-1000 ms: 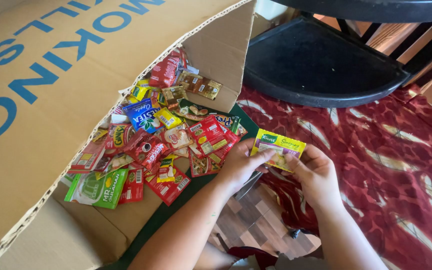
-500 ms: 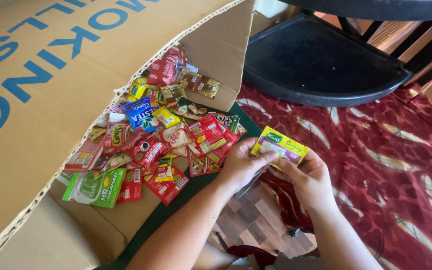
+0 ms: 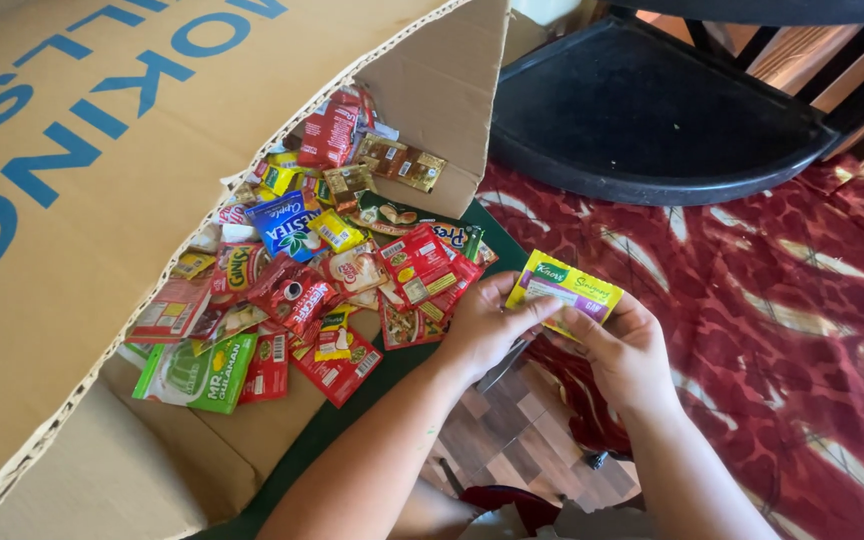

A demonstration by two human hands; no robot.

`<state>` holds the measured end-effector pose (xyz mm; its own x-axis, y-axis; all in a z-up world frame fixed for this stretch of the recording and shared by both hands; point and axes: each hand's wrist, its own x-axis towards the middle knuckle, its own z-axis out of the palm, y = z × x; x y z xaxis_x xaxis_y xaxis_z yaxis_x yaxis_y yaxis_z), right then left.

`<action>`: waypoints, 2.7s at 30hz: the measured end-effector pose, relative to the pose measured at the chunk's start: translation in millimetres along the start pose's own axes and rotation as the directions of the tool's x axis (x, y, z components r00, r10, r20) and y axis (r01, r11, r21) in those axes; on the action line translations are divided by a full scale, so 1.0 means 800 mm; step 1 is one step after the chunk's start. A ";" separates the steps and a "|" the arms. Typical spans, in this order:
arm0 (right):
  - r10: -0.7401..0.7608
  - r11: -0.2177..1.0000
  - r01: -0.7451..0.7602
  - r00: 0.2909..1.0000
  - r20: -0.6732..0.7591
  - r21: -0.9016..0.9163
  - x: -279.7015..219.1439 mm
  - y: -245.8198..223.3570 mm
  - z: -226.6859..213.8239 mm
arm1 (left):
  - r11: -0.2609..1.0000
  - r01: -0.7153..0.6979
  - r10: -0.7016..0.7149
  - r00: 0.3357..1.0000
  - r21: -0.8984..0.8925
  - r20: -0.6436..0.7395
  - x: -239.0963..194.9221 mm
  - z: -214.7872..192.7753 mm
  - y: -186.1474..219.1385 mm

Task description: The person takes various snack packets from a cardboard box and places them onto a black rotating shelf. They handle items such as yellow sachets, green packets, and red snack bags, arranging them on the shelf tiers.

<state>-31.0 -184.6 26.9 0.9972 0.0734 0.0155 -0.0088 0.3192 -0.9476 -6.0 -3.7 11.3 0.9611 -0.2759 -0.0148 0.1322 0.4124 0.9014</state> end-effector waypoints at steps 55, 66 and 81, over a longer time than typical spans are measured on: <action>0.082 0.990 -0.059 0.980 -0.179 0.129 0.014 -0.006 -0.017 | 0.978 -0.102 0.134 0.976 0.183 -0.174 0.011 -0.018 -0.005; -0.086 0.975 0.037 0.972 -0.218 -0.220 0.008 -0.019 -0.015 | 0.974 -0.188 0.212 0.953 0.127 -0.216 0.018 -0.027 -0.013; -0.355 0.920 0.369 0.927 0.119 -0.131 0.045 -0.109 -0.014 | 0.973 -0.176 0.198 0.968 0.147 -0.155 0.067 0.019 0.104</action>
<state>6.3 -220.2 106.5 0.9191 0.0671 0.3882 0.3692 0.1967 -0.9083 52.7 2.9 92.1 0.9939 -0.0509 0.0974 -0.0759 0.3223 0.9436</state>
